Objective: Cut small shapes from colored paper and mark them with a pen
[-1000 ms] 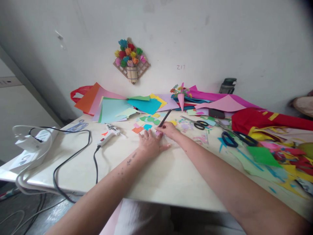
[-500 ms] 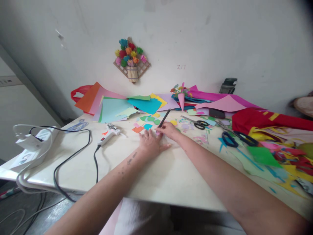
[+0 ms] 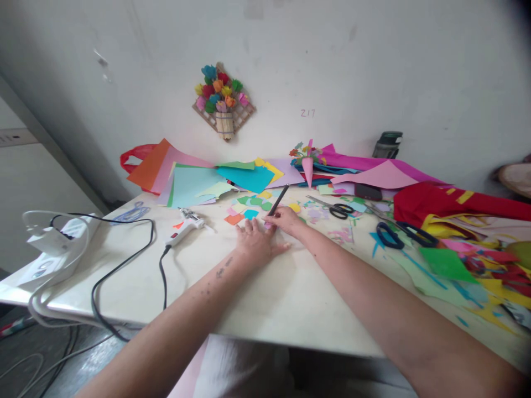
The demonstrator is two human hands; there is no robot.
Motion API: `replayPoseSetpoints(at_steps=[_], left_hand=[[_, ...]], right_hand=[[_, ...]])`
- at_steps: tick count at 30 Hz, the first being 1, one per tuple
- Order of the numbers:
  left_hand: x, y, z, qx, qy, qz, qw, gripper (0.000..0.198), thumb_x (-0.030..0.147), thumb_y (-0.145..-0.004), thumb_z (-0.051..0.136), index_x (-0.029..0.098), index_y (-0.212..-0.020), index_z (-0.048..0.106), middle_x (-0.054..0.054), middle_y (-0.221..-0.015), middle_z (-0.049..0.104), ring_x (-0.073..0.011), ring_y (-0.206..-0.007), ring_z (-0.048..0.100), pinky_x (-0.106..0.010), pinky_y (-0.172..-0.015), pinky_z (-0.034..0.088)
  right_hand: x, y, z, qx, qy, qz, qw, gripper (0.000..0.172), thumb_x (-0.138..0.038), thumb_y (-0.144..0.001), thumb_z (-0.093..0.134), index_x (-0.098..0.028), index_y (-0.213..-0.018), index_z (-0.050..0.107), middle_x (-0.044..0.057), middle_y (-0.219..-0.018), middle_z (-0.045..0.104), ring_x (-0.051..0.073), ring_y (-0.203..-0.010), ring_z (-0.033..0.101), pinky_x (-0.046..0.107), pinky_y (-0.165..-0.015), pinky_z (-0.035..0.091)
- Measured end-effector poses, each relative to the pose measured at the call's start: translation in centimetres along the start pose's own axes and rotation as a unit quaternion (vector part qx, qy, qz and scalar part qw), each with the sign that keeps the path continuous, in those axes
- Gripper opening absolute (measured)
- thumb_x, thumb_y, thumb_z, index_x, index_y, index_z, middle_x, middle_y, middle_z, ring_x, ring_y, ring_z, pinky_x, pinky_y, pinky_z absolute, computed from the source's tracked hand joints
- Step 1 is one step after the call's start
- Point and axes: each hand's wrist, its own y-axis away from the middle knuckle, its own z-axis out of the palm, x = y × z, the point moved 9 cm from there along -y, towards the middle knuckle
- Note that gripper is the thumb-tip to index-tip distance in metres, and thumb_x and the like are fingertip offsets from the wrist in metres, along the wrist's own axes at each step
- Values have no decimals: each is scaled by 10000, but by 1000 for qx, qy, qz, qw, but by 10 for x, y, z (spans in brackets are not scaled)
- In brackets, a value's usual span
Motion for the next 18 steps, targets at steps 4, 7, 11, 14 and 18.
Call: replayPoseSetpoints(at_steps=[4, 7, 11, 14, 18], left_hand=[[0, 0, 0, 0, -4, 1, 1000, 849, 780, -731, 172, 267, -1399, 271, -176, -1454, 252, -402, -1315, 182, -610, -984, 142], [0, -1, 1, 1, -6, 2, 1000, 861, 784, -727, 154, 262, -1401, 274, -182, -1455, 246, -411, -1316, 179, -612, -983, 144], [-1, 0, 1, 1, -5, 1, 1000, 858, 783, -727, 165, 262, -1400, 276, -177, -1456, 248, -408, -1318, 177, -608, -987, 141], [-1, 0, 0, 1, -2, -1, 1000, 839, 779, -731, 166, 280, -1396, 277, -164, -1457, 255, -402, -1318, 183, -604, -988, 140], [-1, 0, 0, -3, -1, 0, 1000, 837, 774, -737, 163, 275, -1400, 273, -175, -1457, 246, -407, -1317, 182, -607, -986, 140]], right_hand=[[1, 0, 0, 3, 1, 0, 1000, 170, -327, -728, 641, -167, -729, 701, 43, -790, 693, 143, -714, 617, 230, -654, 455], [3, -1, 0, 5, 3, -1, 1000, 158, -315, -729, 639, -170, -736, 701, 40, -802, 691, 141, -713, 617, 228, -649, 456], [5, -3, 0, 10, 1, -4, 1000, 166, -316, -733, 639, -162, -734, 700, 46, -806, 688, 140, -711, 617, 224, -638, 457], [5, -3, -1, 16, 4, -5, 1000, 169, -317, -735, 637, -159, -727, 700, 45, -797, 685, 138, -709, 616, 222, -632, 458], [5, -3, -2, 22, 5, -1, 1000, 169, -308, -735, 635, -153, -722, 699, 50, -804, 685, 138, -703, 613, 223, -624, 458]])
